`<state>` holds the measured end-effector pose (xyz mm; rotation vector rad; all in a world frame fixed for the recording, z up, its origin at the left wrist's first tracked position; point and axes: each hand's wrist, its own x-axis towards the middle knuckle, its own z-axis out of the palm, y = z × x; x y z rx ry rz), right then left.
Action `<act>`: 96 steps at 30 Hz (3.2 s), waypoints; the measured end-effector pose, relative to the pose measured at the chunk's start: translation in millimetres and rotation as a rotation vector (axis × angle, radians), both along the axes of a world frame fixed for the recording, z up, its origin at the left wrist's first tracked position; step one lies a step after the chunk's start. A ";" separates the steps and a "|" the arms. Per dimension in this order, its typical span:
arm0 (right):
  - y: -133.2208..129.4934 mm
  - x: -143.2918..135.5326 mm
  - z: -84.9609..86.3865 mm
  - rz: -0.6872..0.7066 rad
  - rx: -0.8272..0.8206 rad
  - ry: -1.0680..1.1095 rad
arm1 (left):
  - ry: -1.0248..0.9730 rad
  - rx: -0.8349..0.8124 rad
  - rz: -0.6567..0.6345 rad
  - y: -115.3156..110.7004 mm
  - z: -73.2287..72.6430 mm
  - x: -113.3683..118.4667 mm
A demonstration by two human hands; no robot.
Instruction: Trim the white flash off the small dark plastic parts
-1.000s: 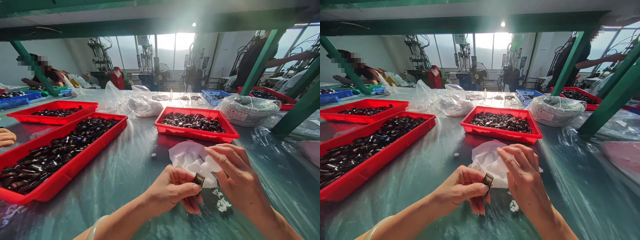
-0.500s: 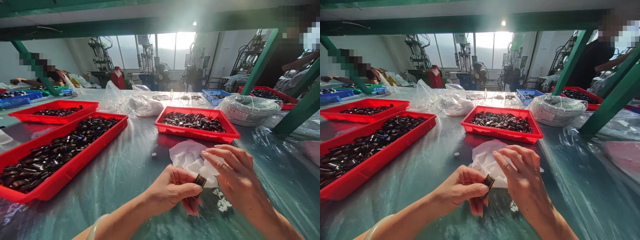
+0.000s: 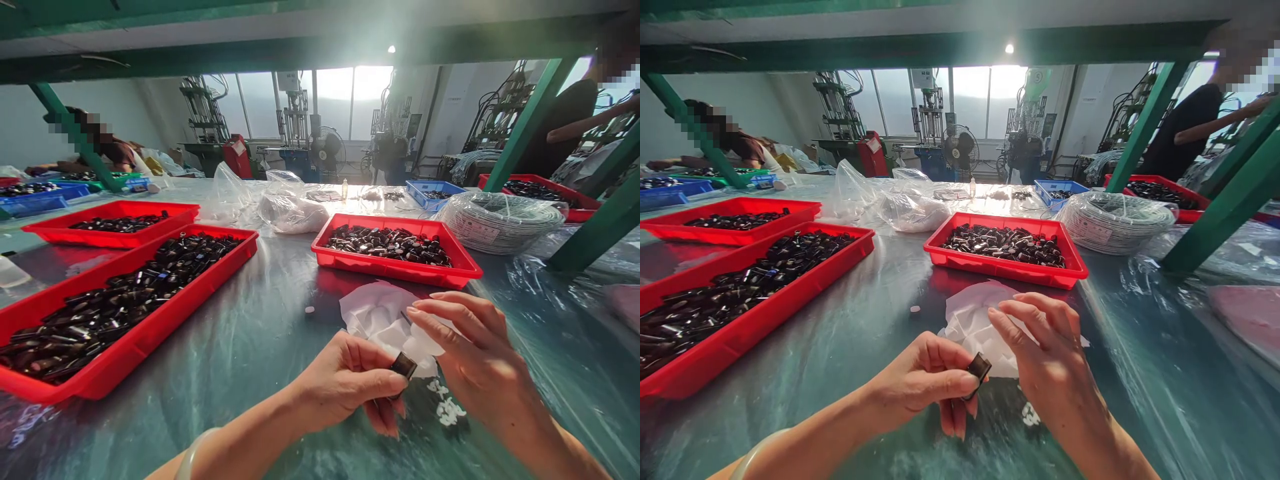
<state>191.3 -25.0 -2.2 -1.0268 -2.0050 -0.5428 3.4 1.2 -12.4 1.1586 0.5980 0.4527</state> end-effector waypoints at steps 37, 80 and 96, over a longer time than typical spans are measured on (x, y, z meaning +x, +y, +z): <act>1.5 9.6 7.5 0.082 0.003 -0.008 | -0.076 -0.151 -0.002 0.4 8.3 -4.1; -2.2 2.1 4.0 0.117 -0.019 -0.002 | -0.070 -0.171 0.220 -9.7 8.6 8.7; -0.9 5.6 8.1 0.167 -0.011 -0.008 | -0.060 -0.179 0.191 -7.1 9.8 4.5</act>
